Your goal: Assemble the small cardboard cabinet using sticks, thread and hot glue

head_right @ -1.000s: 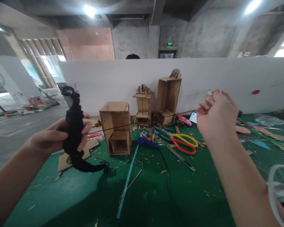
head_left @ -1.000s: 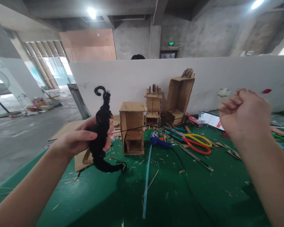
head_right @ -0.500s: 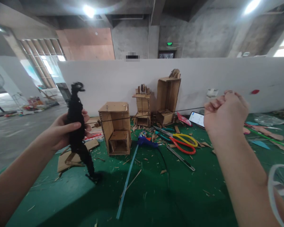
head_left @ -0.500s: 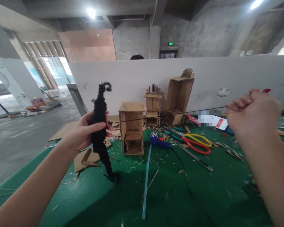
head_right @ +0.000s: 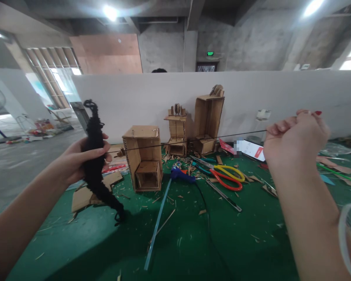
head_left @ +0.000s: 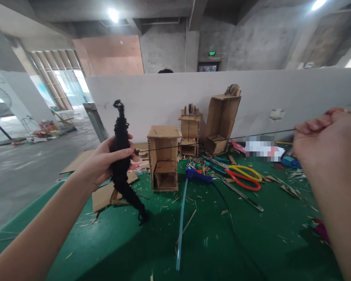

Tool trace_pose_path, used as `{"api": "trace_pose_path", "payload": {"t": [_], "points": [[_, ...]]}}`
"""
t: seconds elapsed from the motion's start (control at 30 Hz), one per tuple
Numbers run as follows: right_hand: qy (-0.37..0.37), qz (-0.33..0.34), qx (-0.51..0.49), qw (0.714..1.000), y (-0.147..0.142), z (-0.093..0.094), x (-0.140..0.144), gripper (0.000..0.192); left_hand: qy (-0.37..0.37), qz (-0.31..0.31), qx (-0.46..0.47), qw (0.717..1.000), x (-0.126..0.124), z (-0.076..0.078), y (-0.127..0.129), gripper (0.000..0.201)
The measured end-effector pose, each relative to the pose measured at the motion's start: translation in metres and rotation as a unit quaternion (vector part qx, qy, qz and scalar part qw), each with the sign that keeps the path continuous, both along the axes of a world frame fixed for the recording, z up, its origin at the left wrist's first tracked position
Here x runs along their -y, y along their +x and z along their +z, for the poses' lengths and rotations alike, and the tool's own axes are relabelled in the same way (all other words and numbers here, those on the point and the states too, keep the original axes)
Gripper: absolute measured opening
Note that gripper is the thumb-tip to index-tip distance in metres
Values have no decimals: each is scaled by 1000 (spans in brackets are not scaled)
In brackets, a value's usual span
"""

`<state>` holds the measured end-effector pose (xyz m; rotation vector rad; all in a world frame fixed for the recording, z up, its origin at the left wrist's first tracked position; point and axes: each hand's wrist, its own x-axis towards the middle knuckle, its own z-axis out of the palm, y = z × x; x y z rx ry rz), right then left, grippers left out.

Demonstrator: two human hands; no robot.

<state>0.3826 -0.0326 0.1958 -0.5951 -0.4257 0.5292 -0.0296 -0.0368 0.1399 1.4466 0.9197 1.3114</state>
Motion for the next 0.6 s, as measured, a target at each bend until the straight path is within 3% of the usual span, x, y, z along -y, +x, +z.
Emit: {"api": "trace_pose_path", "payload": {"t": [0.17,0.43,0.53,0.6], "points": [[-1,-12,13,1000,-4,-2,1,37,-52,-10,3,999,2,7,-13,44],[1,-70,72,995,6,-13,-10,34,-39,-78,108,990,6,16,-13,45],[-44,-118,152,980,8,-19,-18,29,25,-75,66,995,8,14,-6,37],[-106,-148,283,941,8,-25,-21,20,64,-33,-6,997,9,12,-2,36]]}}
